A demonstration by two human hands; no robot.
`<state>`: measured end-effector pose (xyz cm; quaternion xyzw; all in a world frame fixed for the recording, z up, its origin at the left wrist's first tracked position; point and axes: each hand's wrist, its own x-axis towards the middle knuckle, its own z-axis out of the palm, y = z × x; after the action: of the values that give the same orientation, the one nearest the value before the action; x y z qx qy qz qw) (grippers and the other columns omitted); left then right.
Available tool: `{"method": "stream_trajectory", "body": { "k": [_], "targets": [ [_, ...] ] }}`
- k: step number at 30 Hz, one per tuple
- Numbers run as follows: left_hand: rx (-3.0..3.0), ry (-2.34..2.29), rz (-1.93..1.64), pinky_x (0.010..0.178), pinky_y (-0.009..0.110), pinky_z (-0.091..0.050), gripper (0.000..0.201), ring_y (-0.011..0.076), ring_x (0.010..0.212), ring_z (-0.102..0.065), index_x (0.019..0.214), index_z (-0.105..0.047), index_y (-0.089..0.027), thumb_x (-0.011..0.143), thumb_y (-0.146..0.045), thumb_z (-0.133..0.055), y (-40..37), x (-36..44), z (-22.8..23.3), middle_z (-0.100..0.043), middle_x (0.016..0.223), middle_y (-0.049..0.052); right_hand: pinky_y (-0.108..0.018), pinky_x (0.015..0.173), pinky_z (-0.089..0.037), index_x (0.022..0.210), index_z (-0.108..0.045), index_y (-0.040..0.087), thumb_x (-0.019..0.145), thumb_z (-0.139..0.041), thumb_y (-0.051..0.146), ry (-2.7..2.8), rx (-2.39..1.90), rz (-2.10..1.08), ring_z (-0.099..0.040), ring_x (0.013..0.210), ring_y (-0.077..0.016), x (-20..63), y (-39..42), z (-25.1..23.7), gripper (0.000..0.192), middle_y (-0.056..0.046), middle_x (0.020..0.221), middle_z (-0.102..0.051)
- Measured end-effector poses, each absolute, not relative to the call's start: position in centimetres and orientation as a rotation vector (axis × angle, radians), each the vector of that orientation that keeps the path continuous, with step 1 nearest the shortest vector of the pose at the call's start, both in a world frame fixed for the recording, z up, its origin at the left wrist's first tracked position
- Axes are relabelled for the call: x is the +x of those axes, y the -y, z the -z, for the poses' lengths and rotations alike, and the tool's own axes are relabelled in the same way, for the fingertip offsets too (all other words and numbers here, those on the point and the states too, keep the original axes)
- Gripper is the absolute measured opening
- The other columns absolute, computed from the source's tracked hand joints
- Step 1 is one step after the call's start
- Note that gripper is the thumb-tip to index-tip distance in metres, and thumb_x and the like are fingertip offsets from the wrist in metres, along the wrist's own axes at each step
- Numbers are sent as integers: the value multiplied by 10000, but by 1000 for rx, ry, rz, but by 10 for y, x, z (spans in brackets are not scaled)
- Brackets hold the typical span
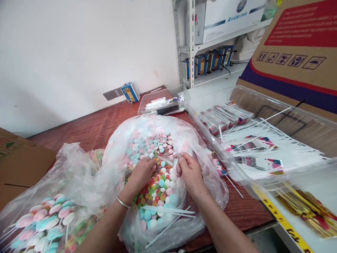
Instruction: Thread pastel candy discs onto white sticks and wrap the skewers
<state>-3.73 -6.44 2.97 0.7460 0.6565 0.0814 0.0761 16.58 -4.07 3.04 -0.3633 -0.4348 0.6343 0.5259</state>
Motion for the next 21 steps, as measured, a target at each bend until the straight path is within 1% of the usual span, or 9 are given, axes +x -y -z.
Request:
{"method": "stream_trajectory", "body": {
  "k": [3,6,9,11,15,19,21],
  "targets": [
    [2187,-1984,-310,752,330,-444,203,218,828,-584,930,-669,-188,905,-166,-468,67,-37,-31,-636,859,78,-211,451,-310,904,-615,190,921,-553,445,1035,-900,-1570,-369,441,-82,171,40,-24,264,91,487,-412],
    [2047,-1992,-576,739,306,-449,201,186,810,-593,998,-663,-204,901,-195,-487,64,-36,-38,-646,912,58,-208,443,-300,877,-611,192,904,-565,474,1004,-926,-1606,-360,435,-82,173,40,-26,287,93,478,-404],
    [1940,-1923,-806,741,292,-462,172,170,811,-595,987,-663,-204,886,-216,-524,47,-32,-41,-661,931,45,-209,433,-294,840,-595,196,880,-577,502,988,-926,-1639,-354,422,-84,172,40,-29,308,97,467,-385],
    [1918,-1904,-882,737,292,-469,155,169,801,-597,973,-666,-189,868,-214,-554,30,-31,-37,-669,927,48,-210,433,-295,796,-574,201,870,-577,517,1005,-927,-1646,-354,420,-84,171,40,-30,325,97,463,-376],
    [2006,-1931,-851,769,318,-480,150,184,823,-613,962,-677,-175,871,-211,-563,0,-30,-21,-678,918,56,-214,435,-281,740,-542,207,874,-560,527,1054,-937,-1630,-354,425,-86,171,42,-28,347,90,464,-378],
    [2114,-1907,-749,808,303,-486,148,178,868,-623,966,-678,-182,898,-205,-549,-8,-28,-9,-681,933,52,-211,446,-277,759,-546,206,904,-532,518,1072,-914,-1647,-354,430,-84,171,42,-24,344,90,465,-385],
    [2162,-1889,-707,831,300,-484,174,177,900,-621,978,-676,-190,924,-204,-511,-7,-26,-7,-679,962,56,-206,444,-271,793,-559,205,911,-530,510,1059,-895,-1670,-353,427,-81,170,43,-23,328,94,466,-389]
  ]
}}
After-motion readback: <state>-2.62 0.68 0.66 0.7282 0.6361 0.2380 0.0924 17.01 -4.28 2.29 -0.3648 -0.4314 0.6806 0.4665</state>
